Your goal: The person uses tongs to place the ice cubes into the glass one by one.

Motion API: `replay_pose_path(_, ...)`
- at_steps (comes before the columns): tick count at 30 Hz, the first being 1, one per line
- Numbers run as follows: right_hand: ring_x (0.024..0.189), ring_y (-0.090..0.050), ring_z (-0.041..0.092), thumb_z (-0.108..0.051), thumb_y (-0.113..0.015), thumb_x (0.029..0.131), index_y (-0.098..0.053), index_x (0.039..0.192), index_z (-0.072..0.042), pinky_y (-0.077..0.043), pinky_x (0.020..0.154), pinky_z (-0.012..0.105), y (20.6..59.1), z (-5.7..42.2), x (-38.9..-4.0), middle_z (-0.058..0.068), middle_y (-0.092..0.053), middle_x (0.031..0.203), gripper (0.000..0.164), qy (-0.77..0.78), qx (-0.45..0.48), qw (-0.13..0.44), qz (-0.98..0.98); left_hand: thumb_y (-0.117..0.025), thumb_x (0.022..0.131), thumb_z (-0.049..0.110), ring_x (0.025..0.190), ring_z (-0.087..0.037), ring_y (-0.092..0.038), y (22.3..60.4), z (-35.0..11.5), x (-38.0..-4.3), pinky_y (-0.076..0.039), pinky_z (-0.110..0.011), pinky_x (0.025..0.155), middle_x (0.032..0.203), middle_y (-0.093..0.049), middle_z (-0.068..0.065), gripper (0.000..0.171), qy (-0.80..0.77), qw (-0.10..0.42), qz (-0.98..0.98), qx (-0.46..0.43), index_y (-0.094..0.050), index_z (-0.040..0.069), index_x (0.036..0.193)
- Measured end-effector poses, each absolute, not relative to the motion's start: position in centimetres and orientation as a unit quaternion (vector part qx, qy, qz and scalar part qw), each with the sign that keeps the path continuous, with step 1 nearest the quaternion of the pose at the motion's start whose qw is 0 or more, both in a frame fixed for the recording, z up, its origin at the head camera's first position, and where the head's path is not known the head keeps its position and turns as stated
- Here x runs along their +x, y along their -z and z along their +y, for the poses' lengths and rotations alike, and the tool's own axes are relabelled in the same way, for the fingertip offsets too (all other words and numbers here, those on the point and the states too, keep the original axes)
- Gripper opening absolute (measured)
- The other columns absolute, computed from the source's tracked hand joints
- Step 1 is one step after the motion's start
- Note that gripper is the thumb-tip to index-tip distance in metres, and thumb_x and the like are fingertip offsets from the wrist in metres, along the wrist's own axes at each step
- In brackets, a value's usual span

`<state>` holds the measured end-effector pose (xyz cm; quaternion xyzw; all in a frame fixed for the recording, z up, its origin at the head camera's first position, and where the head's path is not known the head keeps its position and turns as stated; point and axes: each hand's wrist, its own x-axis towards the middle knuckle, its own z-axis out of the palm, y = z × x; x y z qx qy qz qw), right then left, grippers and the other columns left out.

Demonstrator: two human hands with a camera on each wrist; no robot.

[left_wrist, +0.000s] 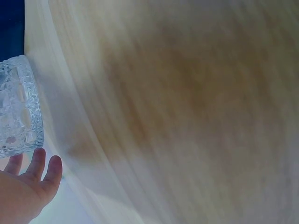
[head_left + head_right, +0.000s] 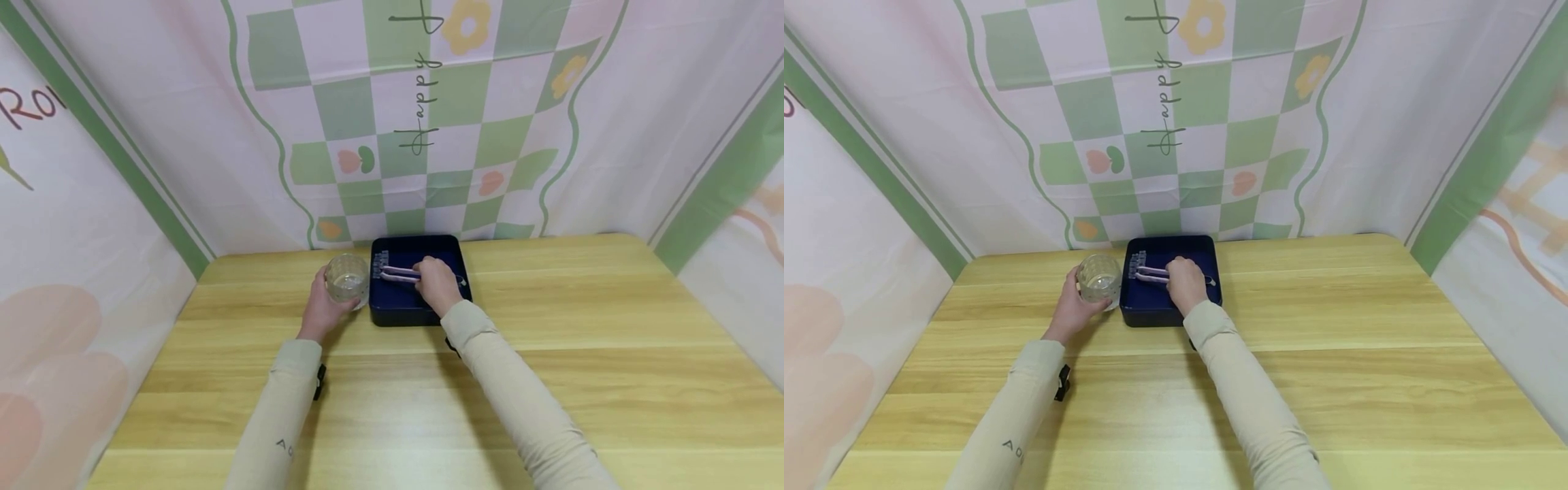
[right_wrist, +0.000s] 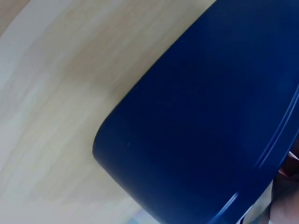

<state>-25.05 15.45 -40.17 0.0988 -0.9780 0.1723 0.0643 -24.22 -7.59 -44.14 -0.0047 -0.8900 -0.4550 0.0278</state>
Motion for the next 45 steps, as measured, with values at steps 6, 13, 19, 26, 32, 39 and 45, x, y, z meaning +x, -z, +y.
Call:
replay_pose_path(6, 0.098, -0.064, 0.033, -0.003, -0.066, 0.084, -0.069, 0.112, 0.000, -0.056, 0.085, 0.042, 39.9, 16.0, -25.1, 0.018, -0.067, 0.105, 0.029, -0.174, 0.099, 0.083, -0.976, -0.080, 0.075, 0.017, 0.138, -0.036, -0.036, 44.0, -7.6, -24.1, -0.029, -0.052, 0.116, 0.149, -0.035, -0.019, 0.095, 0.458, 0.027, -0.888, -0.006, -0.021, 0.007, 0.149)
replay_pose_path(13, 0.099, -0.064, 0.034, -0.005, -0.067, 0.083, -0.069, 0.113, 0.000, -0.055, 0.087, 0.043, 39.2, 16.8, -25.0, 0.018, -0.067, 0.107, 0.030, -0.185, 0.097, 0.116, -0.971, -0.080, 0.074, 0.018, 0.138, -0.036, -0.037, 44.1, -7.5, -24.1, -0.030, -0.053, 0.116, 0.148, -0.036, -0.020, 0.096, 0.456, 0.028, -0.890, -0.004, -0.021, 0.008, 0.149)
replay_pose_path(19, 0.098, -0.065, 0.034, -0.005, -0.069, 0.083, -0.070, 0.111, -0.001, -0.055, 0.085, 0.043, 38.7, 17.0, -24.8, 0.017, -0.068, 0.106, 0.029, -0.195, 0.113, 0.152, -0.962, -0.080, 0.073, 0.018, 0.138, -0.036, -0.037, 44.3, -7.6, -24.1, -0.030, -0.053, 0.116, 0.148, -0.036, -0.020, 0.096, 0.454, 0.031, -0.890, -0.005, -0.022, 0.007, 0.148)
replay_pose_path(26, 0.103, -0.063, 0.032, -0.009, -0.068, 0.086, -0.068, 0.116, -0.003, -0.055, 0.087, 0.042, 37.9, 16.3, -24.4, 0.016, -0.067, 0.112, 0.031, -0.212, 0.122, 0.140, -0.960, -0.080, 0.073, 0.017, 0.137, -0.036, -0.038, 44.2, -7.5, -24.1, -0.030, -0.052, 0.116, 0.147, -0.037, -0.020, 0.095, 0.458, 0.035, -0.888, -0.008, -0.023, 0.006, 0.148)
replay_pose_path(32, 0.101, -0.064, 0.030, -0.009, -0.069, 0.085, -0.069, 0.114, -0.003, -0.056, 0.085, 0.040, 37.5, 15.4, -24.0, 0.014, -0.067, 0.111, 0.029, -0.226, 0.141, 0.151, -0.952, -0.081, 0.071, 0.016, 0.136, -0.036, -0.039, 44.3, -7.4, -24.1, -0.031, -0.052, 0.116, 0.146, -0.039, -0.020, 0.096, 0.462, 0.041, -0.886, -0.013, -0.024, 0.005, 0.148)
replay_pose_path(39, 0.098, -0.065, 0.028, -0.007, -0.070, 0.084, -0.070, 0.111, -0.002, -0.056, 0.084, 0.038, 37.2, 14.3, -23.5, 0.014, -0.068, 0.109, 0.028, -0.241, 0.171, 0.153, -0.943, -0.081, 0.071, 0.017, 0.137, -0.035, -0.038, 44.3, -7.4, -24.2, -0.031, -0.052, 0.116, 0.147, -0.038, -0.019, 0.097, 0.459, 0.042, -0.887, -0.016, -0.024, 0.006, 0.148)
replay_pose_path(45, 0.097, -0.065, 0.026, -0.007, -0.071, 0.083, -0.069, 0.113, -0.003, -0.057, 0.082, 0.036, 37.1, 13.8, -23.2, 0.013, -0.068, 0.110, 0.030, -0.234, 0.188, 0.134, -0.944, -0.082, 0.072, 0.021, 0.137, -0.035, -0.038, 44.2, -7.5, -24.2, -0.031, -0.053, 0.115, 0.148, -0.037, -0.017, 0.099, 0.461, 0.028, -0.887, -0.007, -0.022, 0.009, 0.149)
